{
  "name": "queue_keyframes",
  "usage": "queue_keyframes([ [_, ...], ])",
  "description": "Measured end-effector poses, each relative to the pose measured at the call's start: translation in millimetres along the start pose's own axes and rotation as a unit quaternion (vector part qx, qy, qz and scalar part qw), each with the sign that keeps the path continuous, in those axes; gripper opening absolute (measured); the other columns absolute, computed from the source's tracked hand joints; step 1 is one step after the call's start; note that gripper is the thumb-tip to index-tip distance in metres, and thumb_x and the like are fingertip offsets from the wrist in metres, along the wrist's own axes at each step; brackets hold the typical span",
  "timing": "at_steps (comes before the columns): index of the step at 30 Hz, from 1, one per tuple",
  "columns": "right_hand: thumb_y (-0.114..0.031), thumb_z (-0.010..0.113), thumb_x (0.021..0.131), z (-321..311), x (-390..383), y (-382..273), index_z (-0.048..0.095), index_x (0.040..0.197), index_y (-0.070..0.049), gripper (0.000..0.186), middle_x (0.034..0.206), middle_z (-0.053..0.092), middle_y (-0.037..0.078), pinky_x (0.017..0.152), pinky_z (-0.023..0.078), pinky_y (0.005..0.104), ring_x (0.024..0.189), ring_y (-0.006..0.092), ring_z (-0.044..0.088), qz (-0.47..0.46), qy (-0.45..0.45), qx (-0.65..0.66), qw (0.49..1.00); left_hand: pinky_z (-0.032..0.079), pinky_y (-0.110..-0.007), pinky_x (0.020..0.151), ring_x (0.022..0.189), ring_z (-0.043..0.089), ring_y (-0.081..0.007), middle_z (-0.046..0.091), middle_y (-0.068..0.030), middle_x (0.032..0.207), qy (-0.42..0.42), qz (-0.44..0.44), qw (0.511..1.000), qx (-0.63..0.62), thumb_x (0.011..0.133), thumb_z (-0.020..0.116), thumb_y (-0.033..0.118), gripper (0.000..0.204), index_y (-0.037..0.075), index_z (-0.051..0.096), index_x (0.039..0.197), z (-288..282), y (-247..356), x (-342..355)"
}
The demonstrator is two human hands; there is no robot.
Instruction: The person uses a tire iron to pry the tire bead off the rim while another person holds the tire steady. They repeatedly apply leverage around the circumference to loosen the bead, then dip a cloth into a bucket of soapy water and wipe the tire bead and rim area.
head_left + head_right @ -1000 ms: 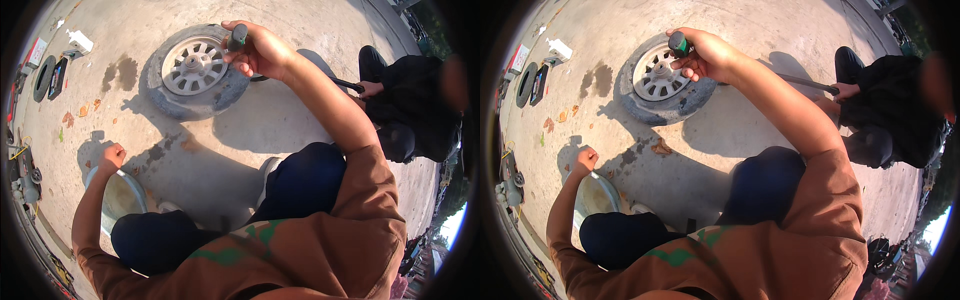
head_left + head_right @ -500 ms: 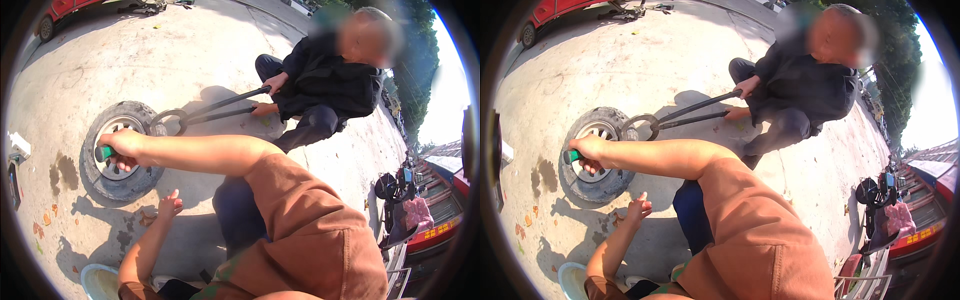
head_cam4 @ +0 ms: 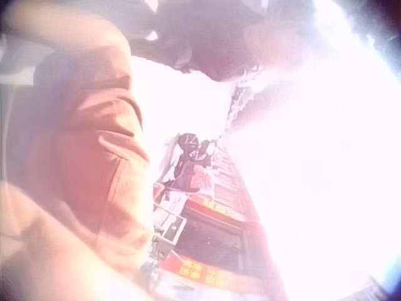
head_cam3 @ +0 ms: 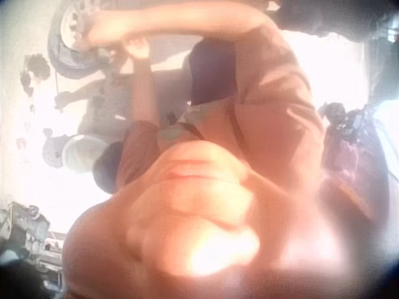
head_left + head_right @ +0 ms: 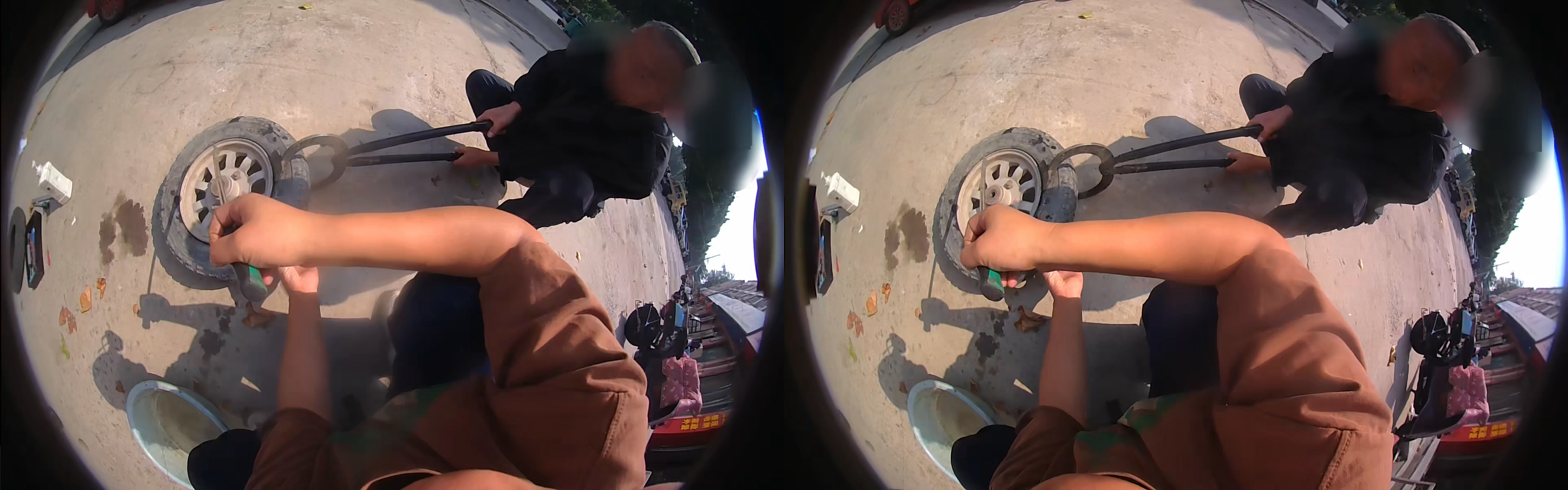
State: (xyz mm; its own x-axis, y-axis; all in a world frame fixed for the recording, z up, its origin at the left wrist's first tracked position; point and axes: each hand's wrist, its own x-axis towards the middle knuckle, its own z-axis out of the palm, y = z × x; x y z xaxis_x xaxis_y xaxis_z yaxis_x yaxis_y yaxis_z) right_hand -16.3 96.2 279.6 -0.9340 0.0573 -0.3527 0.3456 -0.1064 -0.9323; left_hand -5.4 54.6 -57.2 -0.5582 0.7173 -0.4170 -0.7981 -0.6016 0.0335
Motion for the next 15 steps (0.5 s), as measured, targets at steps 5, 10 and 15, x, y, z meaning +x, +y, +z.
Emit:
queue_keyframes([
  [5,0.001,0.063,0.082,-92,-56,27,0.047,0.141,-0.005,0.061,0.098,0.064,0.008,0.064,0.051,0.0266,0.07,0.0123,0.06,-0.034,-0.002,-0.202,0.979,0.024,-0.04,0.12,0.148,0.031,-0.0199,0.034,-0.0029,0.159,0.225,0.052,0.972,0.034,0.068,0.091,0.057,0.116,0.024,0.022,0.155,19,3,4],
  [10,0.005,0.061,0.081,-139,-134,124,0.05,0.139,-0.011,0.062,0.085,0.06,0.004,0.067,0.045,0.0279,0.066,0.0132,0.051,-0.112,0.123,-0.278,0.946,0.027,-0.04,0.12,0.144,0.034,-0.0181,0.036,-0.0024,0.155,0.24,0.056,0.966,0.077,0.061,0.094,0.06,0.118,0.008,0.035,0.149,28,7,-4],
  [15,0.004,0.063,0.088,-146,-189,227,0.053,0.135,-0.008,0.049,0.075,0.058,0.007,0.068,0.046,0.028,0.068,0.0157,0.055,-0.02,0.267,-0.276,0.923,0.031,-0.042,0.116,0.143,0.034,-0.0204,0.038,-0.0032,0.153,0.283,0.05,0.955,0.077,0.058,0.097,0.057,0.121,0.011,0.031,0.149,31,13,-3],
])
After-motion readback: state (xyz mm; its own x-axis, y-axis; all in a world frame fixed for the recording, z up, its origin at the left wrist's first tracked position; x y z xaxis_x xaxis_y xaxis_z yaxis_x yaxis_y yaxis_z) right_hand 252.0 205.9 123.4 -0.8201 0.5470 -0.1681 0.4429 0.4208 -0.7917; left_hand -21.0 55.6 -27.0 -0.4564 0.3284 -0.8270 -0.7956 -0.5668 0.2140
